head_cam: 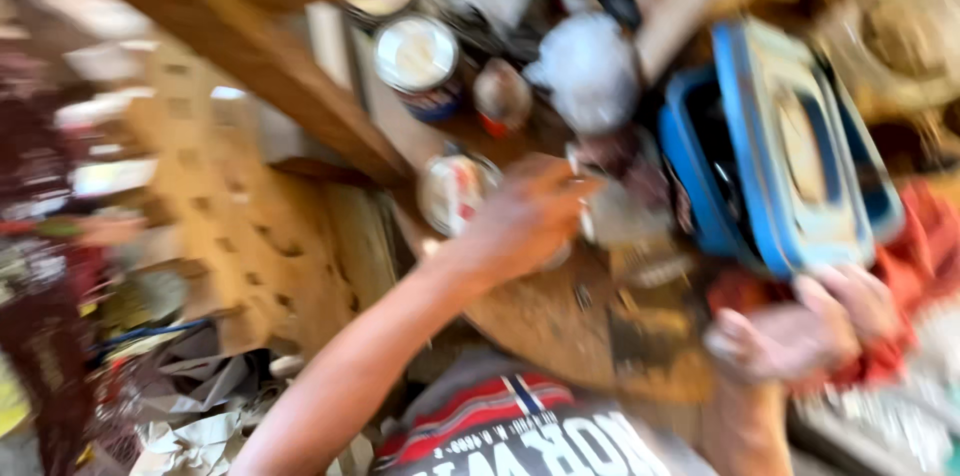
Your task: The person carries a wooden board across the workshop, then uses a knife to scoop pink wood filler from a can onto a wooden paddle-shaped object and spreads it. They then scoop white filler from a second can, mix it with the pink filler on the paddle, and finally carry the cans to a shelf and place them there.
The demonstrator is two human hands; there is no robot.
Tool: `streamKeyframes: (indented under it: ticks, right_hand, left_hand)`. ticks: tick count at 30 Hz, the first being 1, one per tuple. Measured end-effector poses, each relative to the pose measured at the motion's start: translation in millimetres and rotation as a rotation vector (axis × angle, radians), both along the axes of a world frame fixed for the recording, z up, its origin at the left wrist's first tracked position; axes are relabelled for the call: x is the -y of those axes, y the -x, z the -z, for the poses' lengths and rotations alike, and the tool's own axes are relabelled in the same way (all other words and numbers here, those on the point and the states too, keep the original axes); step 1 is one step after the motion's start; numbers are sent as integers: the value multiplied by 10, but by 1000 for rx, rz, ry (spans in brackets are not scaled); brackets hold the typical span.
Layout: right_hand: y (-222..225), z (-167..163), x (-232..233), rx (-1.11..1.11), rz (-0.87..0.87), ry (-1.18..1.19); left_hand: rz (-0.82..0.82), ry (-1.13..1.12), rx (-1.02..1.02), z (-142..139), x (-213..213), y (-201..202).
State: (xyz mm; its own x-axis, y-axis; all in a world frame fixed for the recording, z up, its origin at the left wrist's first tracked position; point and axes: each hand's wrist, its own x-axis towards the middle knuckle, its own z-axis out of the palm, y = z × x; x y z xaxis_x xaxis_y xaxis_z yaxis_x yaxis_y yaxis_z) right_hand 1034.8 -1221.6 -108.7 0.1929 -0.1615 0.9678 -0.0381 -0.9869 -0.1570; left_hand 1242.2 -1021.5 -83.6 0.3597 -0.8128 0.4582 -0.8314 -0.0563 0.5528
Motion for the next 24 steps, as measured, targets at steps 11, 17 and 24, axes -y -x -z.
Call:
streamKeyframes:
  ticks: [11, 17, 24]
  right_hand:
    - [-131, 66, -1191, -497, -787, -278]
    - [43, 210, -1708, -534, -955, -172]
    - [1331, 520, -290, -255, 246, -417]
  left_hand:
    - [-454, -32, -295, 12, -1224, 877]
    - [-628, -77, -216, 143, -2086, 1614]
    - [-768, 85, -296, 1027, -3475, 2865]
